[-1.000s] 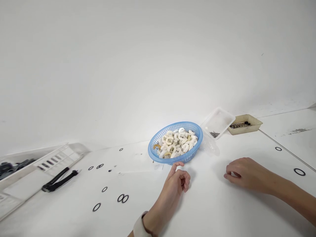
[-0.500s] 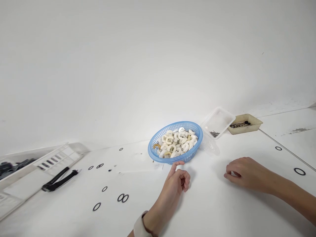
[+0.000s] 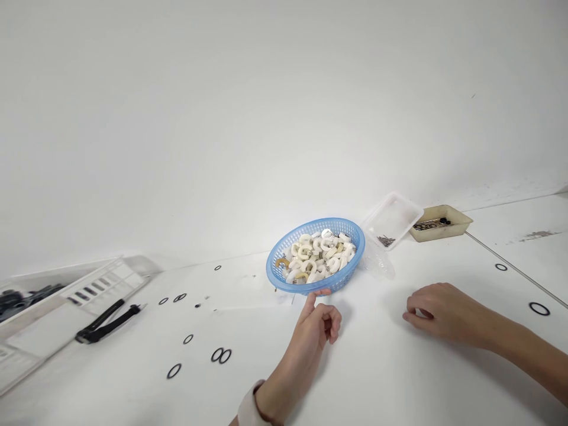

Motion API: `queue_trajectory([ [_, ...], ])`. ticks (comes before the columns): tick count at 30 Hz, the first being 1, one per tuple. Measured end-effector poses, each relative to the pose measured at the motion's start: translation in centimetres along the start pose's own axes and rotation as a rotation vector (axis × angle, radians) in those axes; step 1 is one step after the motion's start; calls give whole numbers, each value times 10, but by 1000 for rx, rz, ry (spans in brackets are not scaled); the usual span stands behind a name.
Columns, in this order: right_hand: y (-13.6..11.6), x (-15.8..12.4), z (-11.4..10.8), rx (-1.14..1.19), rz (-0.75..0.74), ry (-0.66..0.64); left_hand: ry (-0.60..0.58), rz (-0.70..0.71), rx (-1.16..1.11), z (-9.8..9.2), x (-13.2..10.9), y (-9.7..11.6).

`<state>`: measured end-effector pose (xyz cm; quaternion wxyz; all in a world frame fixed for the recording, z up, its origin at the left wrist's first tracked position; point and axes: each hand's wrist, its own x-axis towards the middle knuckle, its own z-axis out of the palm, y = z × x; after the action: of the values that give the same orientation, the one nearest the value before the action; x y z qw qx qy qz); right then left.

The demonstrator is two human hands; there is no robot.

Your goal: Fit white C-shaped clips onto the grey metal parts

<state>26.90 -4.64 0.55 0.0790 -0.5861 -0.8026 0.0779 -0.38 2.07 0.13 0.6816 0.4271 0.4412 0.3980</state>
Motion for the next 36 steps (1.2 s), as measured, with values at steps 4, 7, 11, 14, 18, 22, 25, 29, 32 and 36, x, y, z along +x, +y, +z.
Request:
queue_trajectory([
  [4,0,0,0,5,-12,13,5,8,13,1,1,2],
  [7,0,0,1,-13,-10,8,17,-1,26,2,0,2],
  [11,0,0,0,4,-9,26,14,2,36,2,-1,1],
  [14,0,-1,0,19,-14,31,16,4,45,2,-1,1],
  [18,1,-1,1,19,-24,26,-11,-5,29,2,0,-1],
  [22,0,0,0,8,-14,21,-61,-34,31,3,1,-4],
  [25,0,0,0,12,-4,22,-71,-28,30,2,1,-3],
  [29,0,-1,1,6,-2,19,-78,-11,4,1,1,-1],
  [32,1,0,2,0,-11,14,-84,-13,-4,2,0,-1],
  [36,0,1,1,-14,-7,16,-91,-39,18,2,-2,-2],
])
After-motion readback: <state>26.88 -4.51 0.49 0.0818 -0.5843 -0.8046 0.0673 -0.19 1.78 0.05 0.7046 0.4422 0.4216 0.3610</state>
